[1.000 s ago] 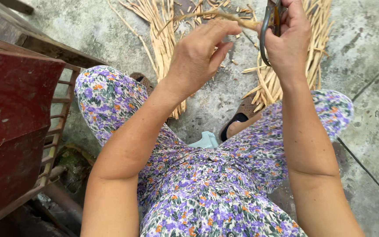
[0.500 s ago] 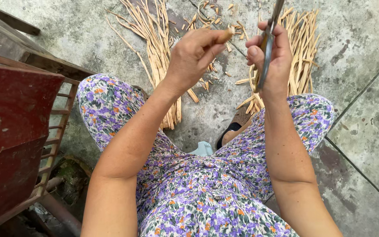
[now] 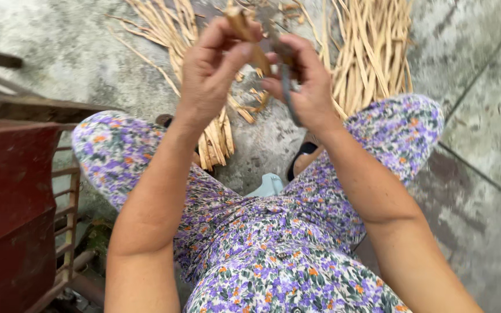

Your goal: The person sits cross-legged on a small stool and uses shears to trim and shape thin bamboo strips. They repeatedly pick up strips, cut off excess material, and place the trimmed pieces into a pile on the floor.

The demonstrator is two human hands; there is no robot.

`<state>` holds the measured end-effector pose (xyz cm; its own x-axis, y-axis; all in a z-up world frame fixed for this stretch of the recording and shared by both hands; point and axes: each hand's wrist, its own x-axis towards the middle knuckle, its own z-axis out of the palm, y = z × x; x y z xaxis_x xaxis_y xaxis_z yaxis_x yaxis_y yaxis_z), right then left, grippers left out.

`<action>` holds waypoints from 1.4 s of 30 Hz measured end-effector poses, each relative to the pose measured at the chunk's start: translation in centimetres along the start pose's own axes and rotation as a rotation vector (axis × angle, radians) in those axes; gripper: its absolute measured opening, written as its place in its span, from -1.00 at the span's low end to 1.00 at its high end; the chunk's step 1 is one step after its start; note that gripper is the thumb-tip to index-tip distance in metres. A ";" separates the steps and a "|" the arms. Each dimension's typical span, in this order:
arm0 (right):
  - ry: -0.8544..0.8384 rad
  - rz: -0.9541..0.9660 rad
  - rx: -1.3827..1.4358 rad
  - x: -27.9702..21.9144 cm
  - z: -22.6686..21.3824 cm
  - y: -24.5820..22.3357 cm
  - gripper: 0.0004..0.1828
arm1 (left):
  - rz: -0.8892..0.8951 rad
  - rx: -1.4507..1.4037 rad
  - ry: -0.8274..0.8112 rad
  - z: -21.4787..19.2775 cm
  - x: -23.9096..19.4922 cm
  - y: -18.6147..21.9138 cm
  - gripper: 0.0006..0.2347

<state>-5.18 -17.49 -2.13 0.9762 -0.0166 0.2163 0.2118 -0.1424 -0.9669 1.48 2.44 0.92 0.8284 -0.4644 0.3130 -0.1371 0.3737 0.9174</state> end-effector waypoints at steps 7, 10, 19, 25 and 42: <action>-0.002 0.115 0.155 -0.9 1.7 0.6 -0.36 | -0.045 0.006 0.065 1.0 -0.6 1.7 -0.78; -0.004 0.101 0.164 -1.2 1.9 0.3 -0.38 | -0.063 0.118 0.135 1.2 -0.7 1.2 -0.80; -0.015 0.121 0.134 -1.7 1.5 0.6 -0.40 | -0.005 0.057 0.091 0.5 -0.8 -0.4 -0.81; 0.047 -0.006 0.016 -1.3 0.8 -0.2 -0.36 | -0.050 0.008 0.173 0.3 -0.4 -0.7 -0.83; 0.020 -0.180 -0.452 -1.4 -0.1 -4.7 -0.23 | -0.083 0.061 0.125 0.7 -1.4 -1.1 -0.80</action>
<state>-7.59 -16.91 2.10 0.9237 0.0294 0.3820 0.3318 -0.5601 -0.7591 0.14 2.11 -0.38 0.8989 -0.3869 0.2057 -0.0946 0.2869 0.9533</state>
